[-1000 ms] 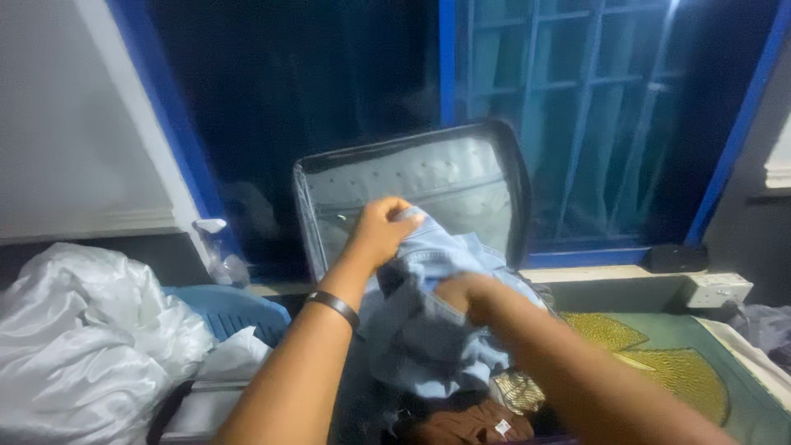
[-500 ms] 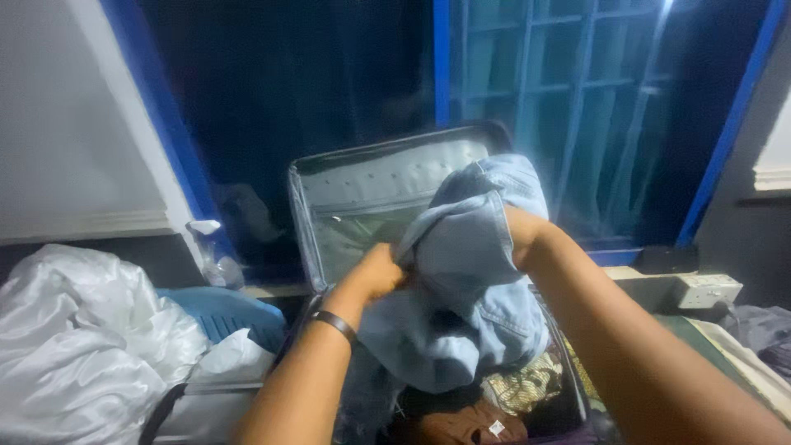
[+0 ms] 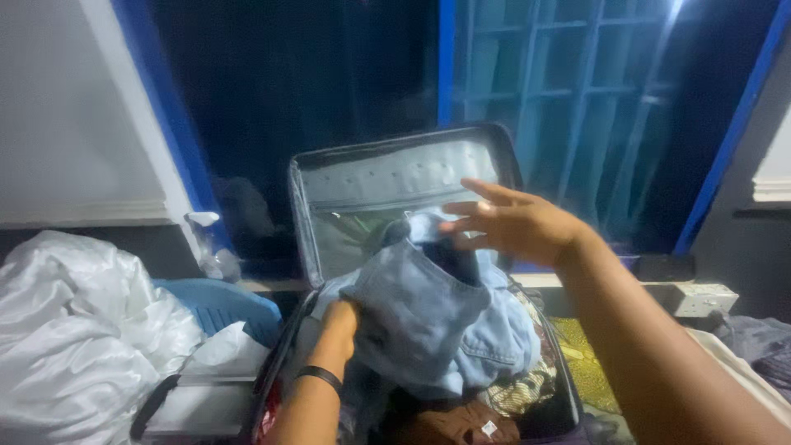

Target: The person removes clothing items from a suitcase and place them onto a nearby surface. They handle a blue shirt, a plaid shirt, denim jeans, a beige undergarment, a black garment, and a patterned fabric individually.

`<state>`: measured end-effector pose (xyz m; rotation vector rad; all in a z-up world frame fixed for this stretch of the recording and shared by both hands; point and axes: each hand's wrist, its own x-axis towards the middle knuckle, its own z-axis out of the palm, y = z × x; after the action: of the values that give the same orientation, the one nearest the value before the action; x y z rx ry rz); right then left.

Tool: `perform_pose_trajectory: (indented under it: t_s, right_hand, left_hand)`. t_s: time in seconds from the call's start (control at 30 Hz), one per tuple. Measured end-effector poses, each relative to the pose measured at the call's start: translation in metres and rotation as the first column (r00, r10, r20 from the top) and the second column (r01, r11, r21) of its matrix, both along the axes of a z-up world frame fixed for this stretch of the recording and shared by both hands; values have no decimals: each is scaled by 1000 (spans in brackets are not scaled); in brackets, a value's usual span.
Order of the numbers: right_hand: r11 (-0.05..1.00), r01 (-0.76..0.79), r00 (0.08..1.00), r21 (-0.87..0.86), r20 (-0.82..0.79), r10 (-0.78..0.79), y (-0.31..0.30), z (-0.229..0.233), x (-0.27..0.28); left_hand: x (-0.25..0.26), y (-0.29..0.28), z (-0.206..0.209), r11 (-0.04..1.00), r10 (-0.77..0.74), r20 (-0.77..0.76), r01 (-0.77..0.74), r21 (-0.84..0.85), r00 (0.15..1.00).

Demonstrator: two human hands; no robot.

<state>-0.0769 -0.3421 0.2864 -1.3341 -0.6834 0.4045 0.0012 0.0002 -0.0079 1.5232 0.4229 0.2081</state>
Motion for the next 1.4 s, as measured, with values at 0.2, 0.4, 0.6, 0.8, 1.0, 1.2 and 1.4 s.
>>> perform_pose_trajectory:
  t_s: [0.2, 0.4, 0.6, 0.8, 1.0, 1.2, 1.4]
  right_hand:
    - [778, 621, 784, -101, 59, -618, -26, -107, 67]
    - [121, 476, 879, -871, 470, -74, -25, -229, 90]
    - [251, 758, 571, -602, 428, -700, -77, -220, 138]
    - [494, 854, 454, -165, -230, -861, -117, -65, 126]
    - [282, 950, 313, -137, 366, -877, -104, -45, 134]
    - [-156, 526, 798, -836, 548, -252, -100, -198, 143]
    - [226, 514, 755, -827, 311, -577, -3, -280, 124]
  left_hand:
    - [-16, 9, -4, 994, 4, -26, -7, -113, 1000]
    - [-18, 23, 34, 957, -67, 13, 68, -281, 998]
    - [0, 91, 92, 889, -95, 89, 125, -442, 991]
    - [10, 164, 154, 795, -213, 127, 247, -554, 969]
    - [-19, 149, 172, 695, 55, 364, 226, -683, 930]
    - [-54, 70, 39, 923, -188, -191, 106, -369, 963]
    - [32, 92, -27, 914, -151, -51, 159, 374, 987]
